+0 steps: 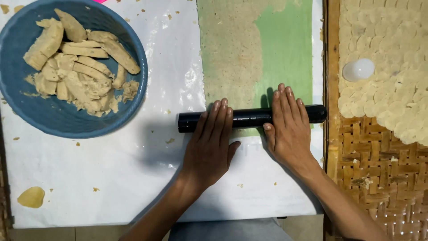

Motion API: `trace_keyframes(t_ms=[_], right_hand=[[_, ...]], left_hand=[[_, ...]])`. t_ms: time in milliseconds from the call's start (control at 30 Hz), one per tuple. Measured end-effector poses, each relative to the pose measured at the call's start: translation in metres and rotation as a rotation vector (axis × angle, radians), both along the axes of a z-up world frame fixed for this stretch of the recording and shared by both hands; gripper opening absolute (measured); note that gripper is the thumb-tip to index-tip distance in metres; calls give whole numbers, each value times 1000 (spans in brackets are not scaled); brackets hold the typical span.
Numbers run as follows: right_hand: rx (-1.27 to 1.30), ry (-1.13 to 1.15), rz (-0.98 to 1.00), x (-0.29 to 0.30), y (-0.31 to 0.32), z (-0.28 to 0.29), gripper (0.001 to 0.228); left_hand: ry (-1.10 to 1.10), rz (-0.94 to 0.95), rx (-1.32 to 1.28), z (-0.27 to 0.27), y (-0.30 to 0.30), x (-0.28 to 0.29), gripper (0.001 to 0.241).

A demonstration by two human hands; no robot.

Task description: Rolling out pieces of dough into thin sheets using a black rolling pin on a flat surface.

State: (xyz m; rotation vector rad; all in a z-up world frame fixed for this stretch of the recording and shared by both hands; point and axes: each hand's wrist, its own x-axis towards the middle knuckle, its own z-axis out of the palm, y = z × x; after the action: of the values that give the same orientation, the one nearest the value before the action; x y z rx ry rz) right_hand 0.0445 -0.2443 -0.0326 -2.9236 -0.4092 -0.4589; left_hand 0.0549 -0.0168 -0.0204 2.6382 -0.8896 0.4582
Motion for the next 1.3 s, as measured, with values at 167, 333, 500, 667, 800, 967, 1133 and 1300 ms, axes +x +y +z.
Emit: trace_keyframes(t_ms=[167, 333, 500, 667, 800, 967, 1133, 1300], right_hand=[[-46, -96, 53, -31, -6, -5, 57], [91, -163, 134, -48, -8, 10, 52], [101, 0, 153, -48, -29, 19, 58], [69, 22, 190, 3, -31, 38, 56], [100, 269, 161, 36, -28, 40, 45], [123, 167, 118, 66, 2, 42, 31], [73, 164, 64, 65, 7, 23, 53], [-9, -13, 65, 33, 5, 5, 62]], left_hand=[[-34, -57, 8, 0, 14, -23, 50], [-71, -43, -89, -3, 20, -29, 32], [28, -102, 4, 7, 26, -25, 35], [-60, -112, -46, 8, 25, 25, 38], [217, -175, -48, -3, 20, 50, 45], [229, -70, -169, 43, 1, 73, 62], [212, 62, -76, 11, -10, 77, 71], [9, 96, -32, 1, -12, 43, 62]])
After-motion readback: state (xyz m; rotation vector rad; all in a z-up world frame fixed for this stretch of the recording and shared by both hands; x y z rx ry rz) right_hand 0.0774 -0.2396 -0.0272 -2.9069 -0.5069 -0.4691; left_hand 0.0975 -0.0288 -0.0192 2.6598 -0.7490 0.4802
